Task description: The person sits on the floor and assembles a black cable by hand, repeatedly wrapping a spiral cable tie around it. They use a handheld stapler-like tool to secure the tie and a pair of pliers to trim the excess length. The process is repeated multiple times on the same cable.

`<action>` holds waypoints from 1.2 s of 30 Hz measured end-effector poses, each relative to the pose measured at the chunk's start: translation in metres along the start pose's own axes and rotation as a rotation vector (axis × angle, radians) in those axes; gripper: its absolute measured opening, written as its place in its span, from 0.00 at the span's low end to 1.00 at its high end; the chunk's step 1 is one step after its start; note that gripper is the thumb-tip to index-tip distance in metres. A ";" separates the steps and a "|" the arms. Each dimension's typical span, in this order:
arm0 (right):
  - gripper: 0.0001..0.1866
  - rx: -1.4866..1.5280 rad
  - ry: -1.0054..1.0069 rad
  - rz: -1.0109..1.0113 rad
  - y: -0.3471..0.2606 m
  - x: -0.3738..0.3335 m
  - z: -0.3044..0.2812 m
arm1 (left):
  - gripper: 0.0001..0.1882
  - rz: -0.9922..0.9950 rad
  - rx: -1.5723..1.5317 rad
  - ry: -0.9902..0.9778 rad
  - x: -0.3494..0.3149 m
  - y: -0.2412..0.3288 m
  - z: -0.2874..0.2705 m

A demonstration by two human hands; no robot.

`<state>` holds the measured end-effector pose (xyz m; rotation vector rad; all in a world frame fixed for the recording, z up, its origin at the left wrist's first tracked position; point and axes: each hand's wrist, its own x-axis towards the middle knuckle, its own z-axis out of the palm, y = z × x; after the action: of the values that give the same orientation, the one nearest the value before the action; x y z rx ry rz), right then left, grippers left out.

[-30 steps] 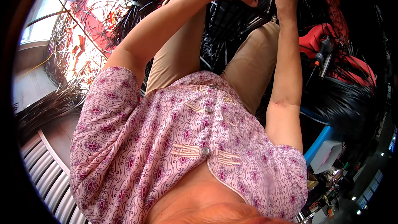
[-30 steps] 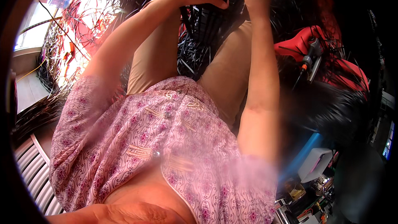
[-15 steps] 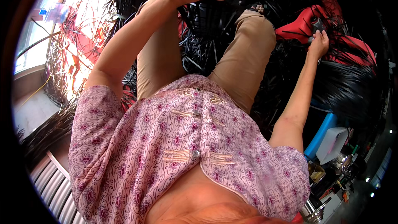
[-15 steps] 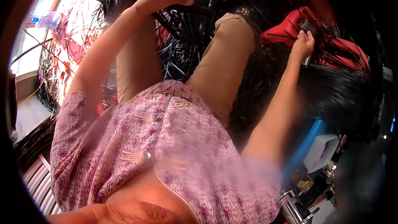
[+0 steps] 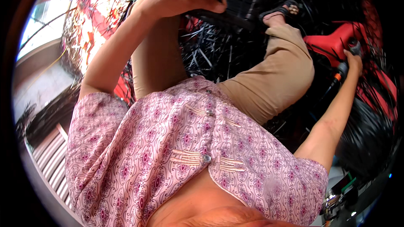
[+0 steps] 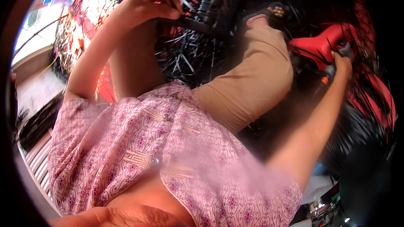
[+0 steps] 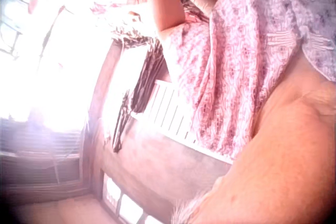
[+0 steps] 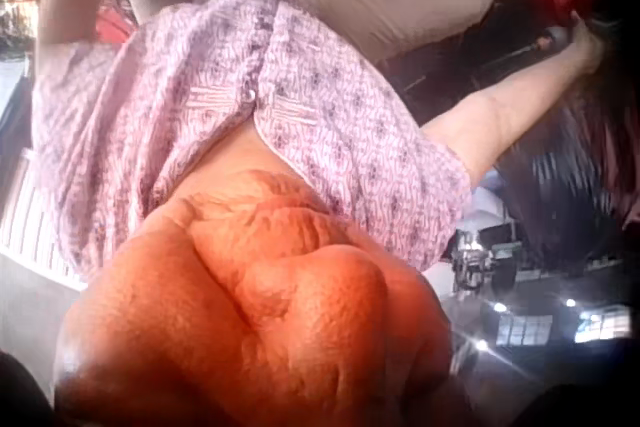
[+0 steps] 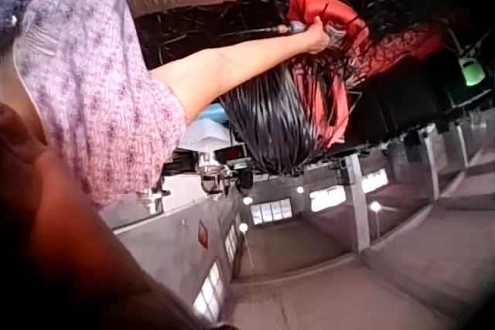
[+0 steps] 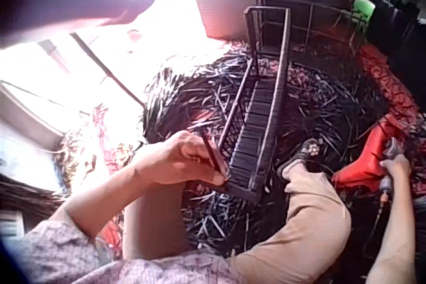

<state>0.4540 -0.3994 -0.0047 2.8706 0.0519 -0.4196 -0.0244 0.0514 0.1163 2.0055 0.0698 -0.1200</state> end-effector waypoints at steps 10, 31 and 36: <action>0.41 0.357 0.295 -0.073 0.062 0.074 0.058 | 0.11 -0.001 -0.060 0.053 0.015 0.003 0.008; 0.32 0.498 0.798 -1.080 -0.090 -0.446 -0.025 | 0.13 0.272 0.073 0.178 0.053 -0.042 0.008; 0.32 0.454 0.641 -1.391 -0.133 -0.450 -0.017 | 0.13 0.264 0.037 0.133 0.061 -0.051 0.005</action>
<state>0.0182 -0.2666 0.1090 2.6995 2.3006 0.3785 0.0303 0.0684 0.0610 2.0390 -0.1133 0.1820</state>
